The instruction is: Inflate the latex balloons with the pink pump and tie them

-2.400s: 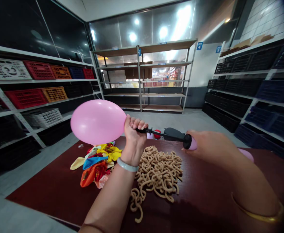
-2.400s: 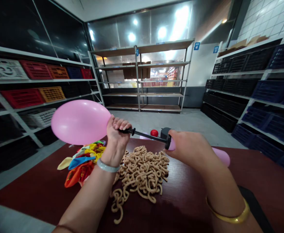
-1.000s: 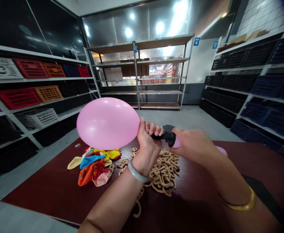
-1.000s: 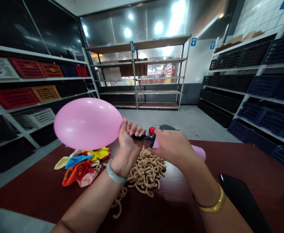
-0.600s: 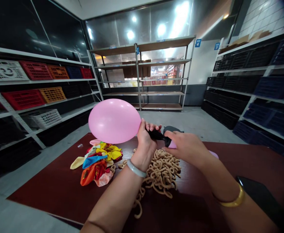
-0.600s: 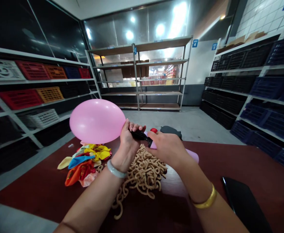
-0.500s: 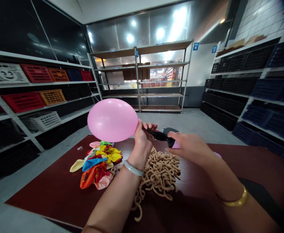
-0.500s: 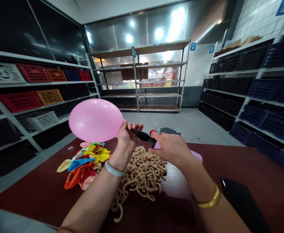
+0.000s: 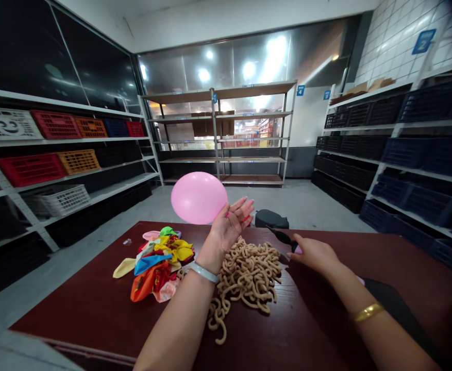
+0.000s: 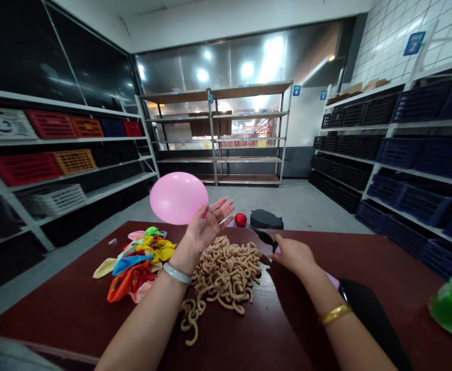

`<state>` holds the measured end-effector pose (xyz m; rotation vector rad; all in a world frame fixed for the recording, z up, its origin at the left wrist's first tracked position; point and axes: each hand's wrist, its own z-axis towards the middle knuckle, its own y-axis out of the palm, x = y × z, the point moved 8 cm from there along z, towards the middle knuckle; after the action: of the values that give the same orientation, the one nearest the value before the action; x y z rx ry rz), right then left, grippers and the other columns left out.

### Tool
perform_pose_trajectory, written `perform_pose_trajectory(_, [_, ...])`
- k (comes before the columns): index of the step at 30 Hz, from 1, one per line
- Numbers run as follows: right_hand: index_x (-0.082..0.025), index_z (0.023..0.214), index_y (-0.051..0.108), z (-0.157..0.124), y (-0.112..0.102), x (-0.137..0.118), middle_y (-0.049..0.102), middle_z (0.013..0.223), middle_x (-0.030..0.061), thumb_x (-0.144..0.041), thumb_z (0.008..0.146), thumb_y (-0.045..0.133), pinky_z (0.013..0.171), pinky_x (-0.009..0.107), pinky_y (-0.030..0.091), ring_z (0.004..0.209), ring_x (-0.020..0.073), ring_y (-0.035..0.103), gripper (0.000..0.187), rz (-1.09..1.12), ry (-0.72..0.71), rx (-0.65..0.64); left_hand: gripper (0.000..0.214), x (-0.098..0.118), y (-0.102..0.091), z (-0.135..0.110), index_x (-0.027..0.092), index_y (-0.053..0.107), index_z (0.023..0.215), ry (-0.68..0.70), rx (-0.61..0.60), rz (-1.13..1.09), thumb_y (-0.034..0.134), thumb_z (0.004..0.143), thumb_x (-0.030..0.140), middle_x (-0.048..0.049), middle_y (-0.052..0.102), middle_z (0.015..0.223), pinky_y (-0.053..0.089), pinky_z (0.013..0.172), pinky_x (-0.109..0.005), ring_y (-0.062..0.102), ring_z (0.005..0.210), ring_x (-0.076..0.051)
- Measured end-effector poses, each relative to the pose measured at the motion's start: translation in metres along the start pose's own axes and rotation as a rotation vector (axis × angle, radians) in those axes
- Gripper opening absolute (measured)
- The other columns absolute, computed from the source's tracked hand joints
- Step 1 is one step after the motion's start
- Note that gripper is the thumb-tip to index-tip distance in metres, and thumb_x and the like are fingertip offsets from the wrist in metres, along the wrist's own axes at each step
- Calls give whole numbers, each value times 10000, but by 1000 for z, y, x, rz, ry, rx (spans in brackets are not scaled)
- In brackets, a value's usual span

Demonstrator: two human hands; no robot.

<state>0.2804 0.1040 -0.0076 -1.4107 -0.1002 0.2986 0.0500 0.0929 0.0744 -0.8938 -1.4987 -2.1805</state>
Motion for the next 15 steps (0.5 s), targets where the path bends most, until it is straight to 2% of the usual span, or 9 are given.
perform_pose_trajectory(4, [-197, 1006, 660, -12, 18, 15, 681, 950, 136, -505, 676, 665, 703, 415, 463, 895, 335, 641, 451, -6, 48, 13, 433, -23, -8, -15, 103, 575, 1229, -108, -4, 69, 501, 886, 357, -182, 552, 1317, 391, 994, -390, 568, 1127, -247])
perform_pose_trajectory(6, [-187, 942, 683, -15, 15, 16, 673, 955, 157, -454, 662, 696, 719, 433, 463, 906, 347, 629, 387, 16, 51, 42, 413, -32, -16, -20, 104, 592, 1201, -137, 53, 140, 531, 862, 333, -181, 587, 1270, 404, 966, -364, 585, 1093, -234])
perform_pose_trajectory(8, [-189, 933, 692, -15, 1, 8, 657, 1014, 171, -436, 700, 680, 771, 448, 462, 956, 348, 610, 341, 59, 38, 93, 389, -42, -24, -24, 111, 617, 1157, -154, 113, 232, 545, 843, 328, -171, 630, 1201, 427, 909, -336, 606, 1045, -221])
perform_pose_trajectory(11, [-235, 1057, 671, -10, -30, -26, 594, 1206, 127, -472, 851, 511, 939, 424, 420, 1126, 291, 542, 353, 182, -51, 192, 327, -55, -35, -28, 121, 669, 960, -165, 180, 429, 530, 835, 389, -137, 704, 933, 449, 704, -283, 645, 823, -192])
perform_pose_trajectory(14, [-264, 1105, 654, -7, -53, -87, 581, 1252, 68, -496, 838, 539, 991, 382, 410, 1154, 240, 531, 372, 406, -280, 222, 334, -63, -35, -34, 143, 630, 696, -102, 209, 589, 566, 802, 453, -67, 633, 597, 368, 523, -247, 565, 548, -150])
perform_pose_trajectory(15, [-233, 1094, 657, -8, -55, -108, 598, 1222, 91, -496, 790, 611, 961, 408, 434, 1122, 268, 549, 405, 610, -368, 184, 323, -64, -32, -36, 152, 609, 647, -74, 207, 603, 607, 774, 449, -48, 597, 536, 352, 499, -247, 532, 499, -142])
